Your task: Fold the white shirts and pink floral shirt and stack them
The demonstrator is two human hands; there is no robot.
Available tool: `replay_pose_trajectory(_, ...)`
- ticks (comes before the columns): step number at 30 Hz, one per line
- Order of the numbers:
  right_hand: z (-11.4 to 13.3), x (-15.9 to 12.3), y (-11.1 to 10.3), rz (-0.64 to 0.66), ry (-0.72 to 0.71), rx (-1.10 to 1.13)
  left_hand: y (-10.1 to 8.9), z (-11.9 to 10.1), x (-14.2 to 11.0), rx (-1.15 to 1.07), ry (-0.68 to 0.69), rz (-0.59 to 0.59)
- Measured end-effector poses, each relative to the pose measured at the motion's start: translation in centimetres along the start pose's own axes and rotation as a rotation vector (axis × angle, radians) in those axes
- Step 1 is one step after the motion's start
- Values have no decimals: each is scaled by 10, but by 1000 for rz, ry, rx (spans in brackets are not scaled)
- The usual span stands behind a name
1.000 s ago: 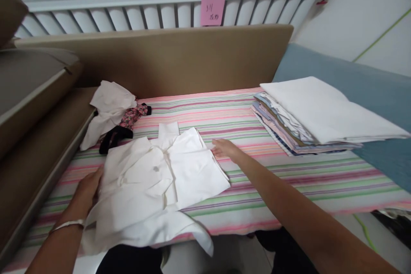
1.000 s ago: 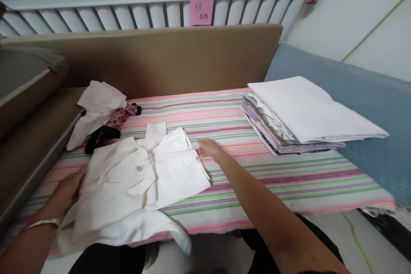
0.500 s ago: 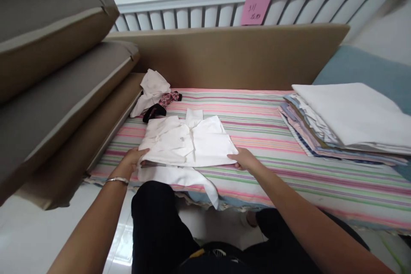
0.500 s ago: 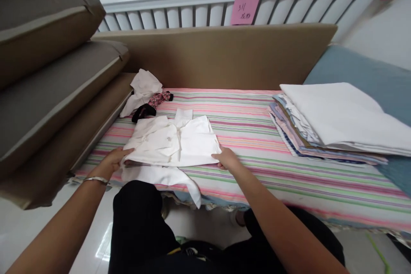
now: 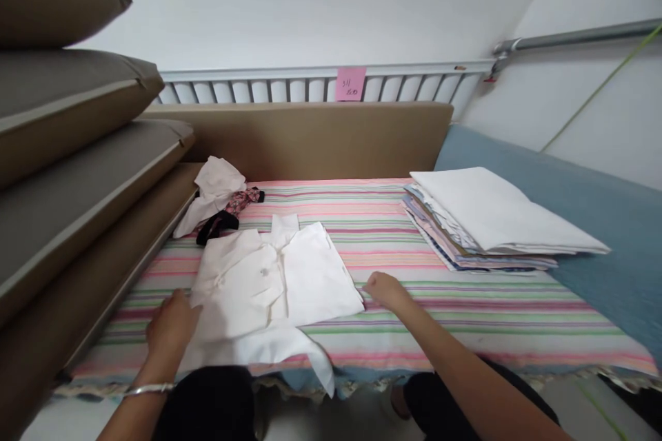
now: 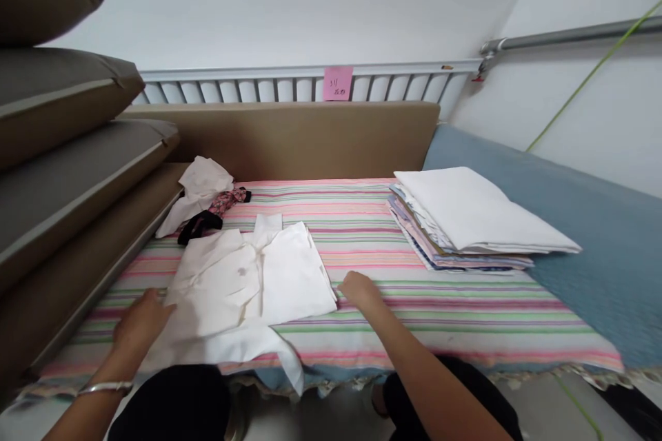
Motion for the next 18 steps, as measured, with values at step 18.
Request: replay_pose_trajectory(18, 103, 92, 52, -385, -947, -750, 96, -221, 70, -75, 181, 91)
Point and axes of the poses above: each hand's wrist, its own x-axis towards the middle knuckle, its own y-axis out of the palm, z = x × y, the point moved 2 cm from there along x, towards the middle knuckle, and after that the axes turned 6 degrees about -z, right-handed, at the moved point
